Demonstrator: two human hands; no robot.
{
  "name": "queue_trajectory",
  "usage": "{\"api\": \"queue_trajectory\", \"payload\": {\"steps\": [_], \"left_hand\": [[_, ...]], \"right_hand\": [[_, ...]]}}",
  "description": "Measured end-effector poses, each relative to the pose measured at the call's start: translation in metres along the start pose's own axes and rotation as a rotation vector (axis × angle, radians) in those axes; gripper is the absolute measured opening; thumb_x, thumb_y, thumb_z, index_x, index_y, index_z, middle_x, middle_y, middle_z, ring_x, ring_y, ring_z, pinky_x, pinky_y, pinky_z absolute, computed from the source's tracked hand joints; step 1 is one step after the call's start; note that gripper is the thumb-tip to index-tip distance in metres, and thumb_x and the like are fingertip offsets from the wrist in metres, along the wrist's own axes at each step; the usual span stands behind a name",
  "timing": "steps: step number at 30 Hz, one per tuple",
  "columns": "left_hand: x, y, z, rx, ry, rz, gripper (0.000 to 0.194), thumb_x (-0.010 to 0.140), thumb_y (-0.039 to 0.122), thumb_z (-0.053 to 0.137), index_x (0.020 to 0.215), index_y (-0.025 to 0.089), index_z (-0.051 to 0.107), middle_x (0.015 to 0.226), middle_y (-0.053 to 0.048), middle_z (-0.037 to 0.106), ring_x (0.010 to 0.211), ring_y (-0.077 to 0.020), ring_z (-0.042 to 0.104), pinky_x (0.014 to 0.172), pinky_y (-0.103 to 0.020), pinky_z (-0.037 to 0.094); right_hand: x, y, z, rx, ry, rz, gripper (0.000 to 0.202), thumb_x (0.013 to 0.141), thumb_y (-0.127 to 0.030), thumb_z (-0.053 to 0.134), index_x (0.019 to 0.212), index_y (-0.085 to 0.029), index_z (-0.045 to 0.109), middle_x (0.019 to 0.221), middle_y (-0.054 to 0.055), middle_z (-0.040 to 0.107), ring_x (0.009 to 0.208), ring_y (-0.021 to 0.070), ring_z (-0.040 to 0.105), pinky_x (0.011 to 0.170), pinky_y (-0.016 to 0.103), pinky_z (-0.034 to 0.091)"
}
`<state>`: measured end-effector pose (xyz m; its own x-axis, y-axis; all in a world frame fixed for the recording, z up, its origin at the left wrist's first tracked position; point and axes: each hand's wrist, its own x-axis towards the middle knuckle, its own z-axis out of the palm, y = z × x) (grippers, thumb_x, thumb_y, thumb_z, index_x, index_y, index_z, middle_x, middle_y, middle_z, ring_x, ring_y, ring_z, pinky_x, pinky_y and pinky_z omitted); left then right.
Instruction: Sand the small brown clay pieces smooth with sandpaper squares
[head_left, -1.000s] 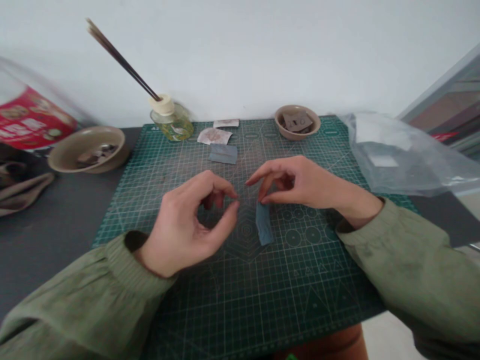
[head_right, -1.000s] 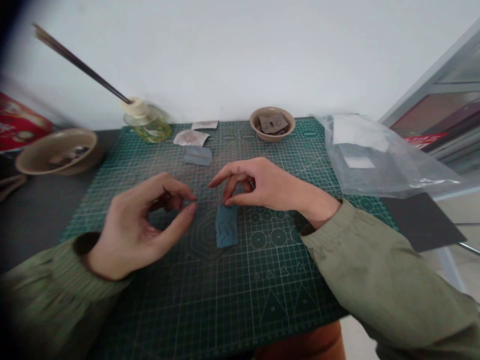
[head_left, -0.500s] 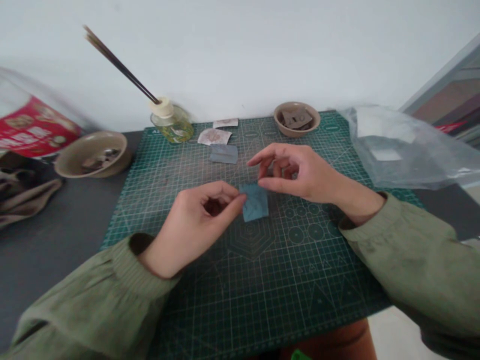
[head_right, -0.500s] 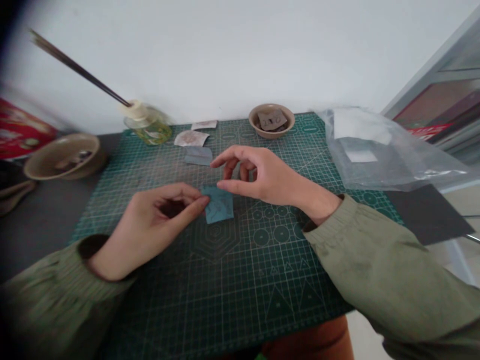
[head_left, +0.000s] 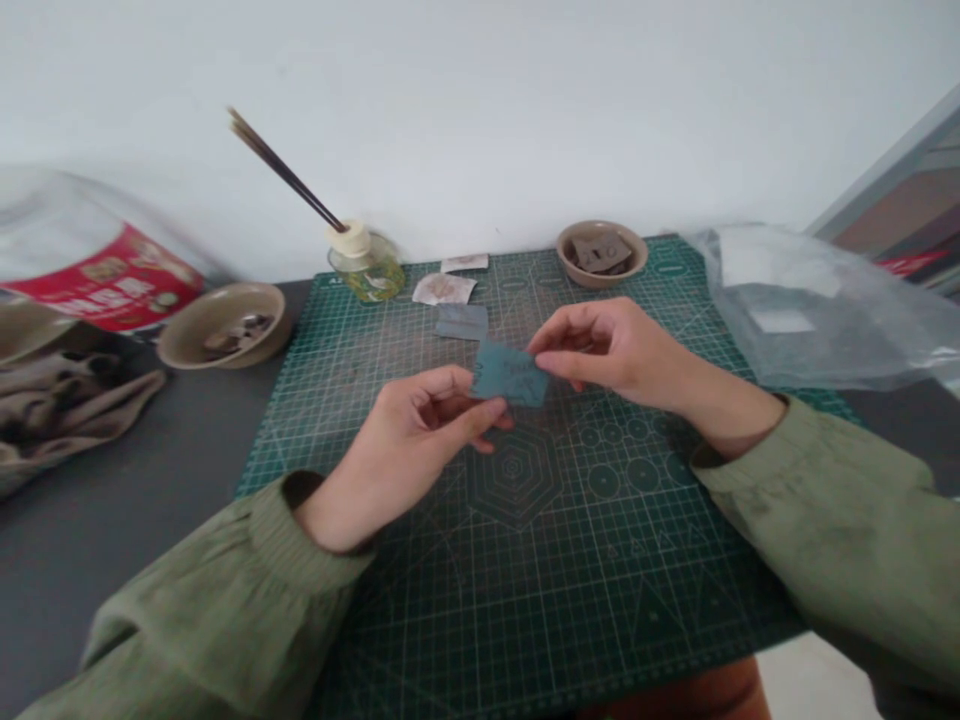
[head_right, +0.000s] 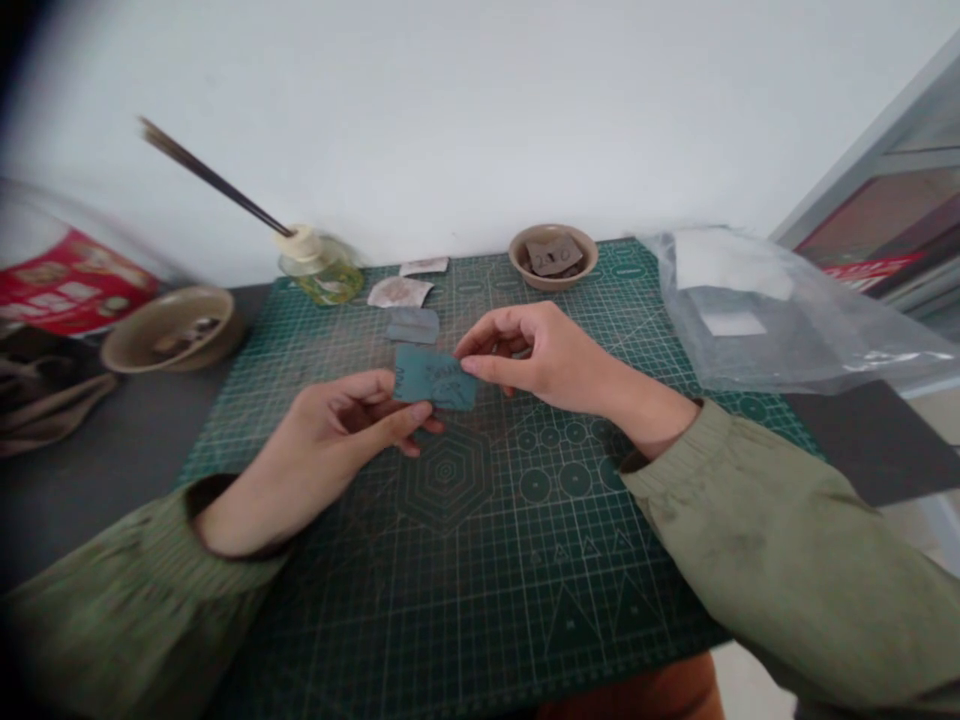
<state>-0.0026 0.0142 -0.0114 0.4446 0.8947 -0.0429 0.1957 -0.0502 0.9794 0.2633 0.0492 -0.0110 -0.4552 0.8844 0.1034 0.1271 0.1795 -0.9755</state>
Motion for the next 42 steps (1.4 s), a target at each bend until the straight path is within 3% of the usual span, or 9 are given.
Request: {"api": "queue_trajectory", "payload": {"steps": [3, 7, 10, 14, 19, 23, 30, 35, 42], "left_hand": [[-0.002, 0.0, 0.0, 0.095, -0.055, 0.005, 0.022, 0.1, 0.04, 0.081, 0.097, 0.019, 0.078, 0.085, -0.004, 0.079, 0.066, -0.0146, 0.069, 0.055, -0.024, 0.058], [-0.006, -0.003, -0.001, 0.428, 0.123, 0.173, 0.036, 0.096, 0.044, 0.085, 0.08, 0.02, 0.064, 0.07, 0.003, 0.061, 0.058, -0.0112, 0.051, 0.049, -0.025, 0.04], [-0.008, -0.004, -0.002, 0.645, 0.183, 0.443, 0.02, 0.097, 0.033, 0.084, 0.094, 0.02, 0.069, 0.091, -0.002, 0.068, 0.081, -0.0171, 0.063, 0.072, -0.032, 0.054], [-0.009, -0.005, -0.001, 0.8, -0.078, 0.616, 0.025, 0.106, 0.027, 0.072, 0.131, 0.022, 0.075, 0.132, -0.011, 0.069, 0.124, -0.027, 0.066, 0.107, -0.046, 0.057], [-0.012, -0.007, 0.003, 0.966, -0.226, 0.607, 0.034, 0.113, 0.034, 0.062, 0.144, 0.023, 0.071, 0.139, -0.014, 0.068, 0.13, -0.031, 0.065, 0.113, -0.053, 0.057], [-0.015, -0.005, 0.015, 1.057, -0.179, 0.581, 0.043, 0.112, 0.037, 0.064, 0.153, 0.023, 0.064, 0.15, -0.016, 0.064, 0.139, -0.0348, 0.06, 0.118, -0.059, 0.055], [-0.012, -0.003, 0.036, 1.092, -0.066, 0.517, 0.04, 0.104, 0.029, 0.076, 0.141, 0.02, 0.065, 0.132, -0.013, 0.069, 0.122, -0.033, 0.066, 0.104, -0.055, 0.063], [-0.008, -0.005, 0.036, 1.09, -0.063, 0.519, 0.032, 0.104, 0.02, 0.073, 0.135, 0.019, 0.065, 0.125, -0.01, 0.07, 0.118, -0.03, 0.068, 0.104, -0.052, 0.065], [-0.015, -0.001, 0.027, 1.076, -0.1, 0.52, 0.028, 0.106, 0.018, 0.07, 0.134, 0.019, 0.066, 0.143, -0.013, 0.065, 0.129, -0.0309, 0.066, 0.109, -0.051, 0.064]], "right_hand": [[0.0, -0.002, 0.0, -0.082, 0.014, -0.021, 0.024, 0.095, -0.036, 0.085, 0.107, -0.016, 0.084, 0.082, 0.004, 0.079, 0.062, 0.0136, 0.063, 0.056, 0.027, 0.049], [-0.001, 0.002, -0.004, -0.317, 0.076, -0.098, 0.015, 0.095, -0.026, 0.078, 0.104, -0.016, 0.085, 0.08, 0.003, 0.077, 0.065, 0.0138, 0.062, 0.06, 0.027, 0.046], [-0.001, 0.004, -0.008, -0.45, 0.052, -0.121, 0.017, 0.093, -0.021, 0.076, 0.106, -0.016, 0.085, 0.077, 0.001, 0.075, 0.064, 0.0134, 0.061, 0.06, 0.027, 0.044], [-0.003, -0.004, -0.012, -0.571, -0.104, -0.065, 0.026, 0.094, -0.023, 0.077, 0.118, -0.014, 0.083, 0.085, 0.002, 0.079, 0.072, 0.0159, 0.067, 0.066, 0.027, 0.049], [-0.007, -0.019, -0.016, -0.774, -0.082, -0.067, 0.017, 0.102, -0.028, 0.073, 0.113, -0.02, 0.083, 0.093, 0.003, 0.082, 0.078, 0.0177, 0.071, 0.074, 0.031, 0.051], [-0.005, -0.012, -0.015, -0.976, 0.105, -0.064, 0.016, 0.102, -0.026, 0.074, 0.115, -0.019, 0.08, 0.106, 0.006, 0.081, 0.089, 0.0216, 0.071, 0.081, 0.035, 0.048], [0.004, 0.012, -0.012, -1.095, 0.108, -0.059, 0.016, 0.095, -0.028, 0.085, 0.108, -0.02, 0.077, 0.102, 0.005, 0.078, 0.089, 0.0223, 0.071, 0.077, 0.033, 0.047], [0.006, 0.011, -0.022, -1.137, 0.142, -0.039, 0.015, 0.095, -0.026, 0.083, 0.107, -0.02, 0.075, 0.101, 0.005, 0.078, 0.091, 0.0235, 0.071, 0.077, 0.033, 0.046], [-0.013, -0.006, -0.021, -1.107, 0.209, -0.04, 0.017, 0.104, -0.027, 0.072, 0.119, -0.02, 0.075, 0.104, 0.008, 0.08, 0.09, 0.0241, 0.073, 0.077, 0.034, 0.046]]}}
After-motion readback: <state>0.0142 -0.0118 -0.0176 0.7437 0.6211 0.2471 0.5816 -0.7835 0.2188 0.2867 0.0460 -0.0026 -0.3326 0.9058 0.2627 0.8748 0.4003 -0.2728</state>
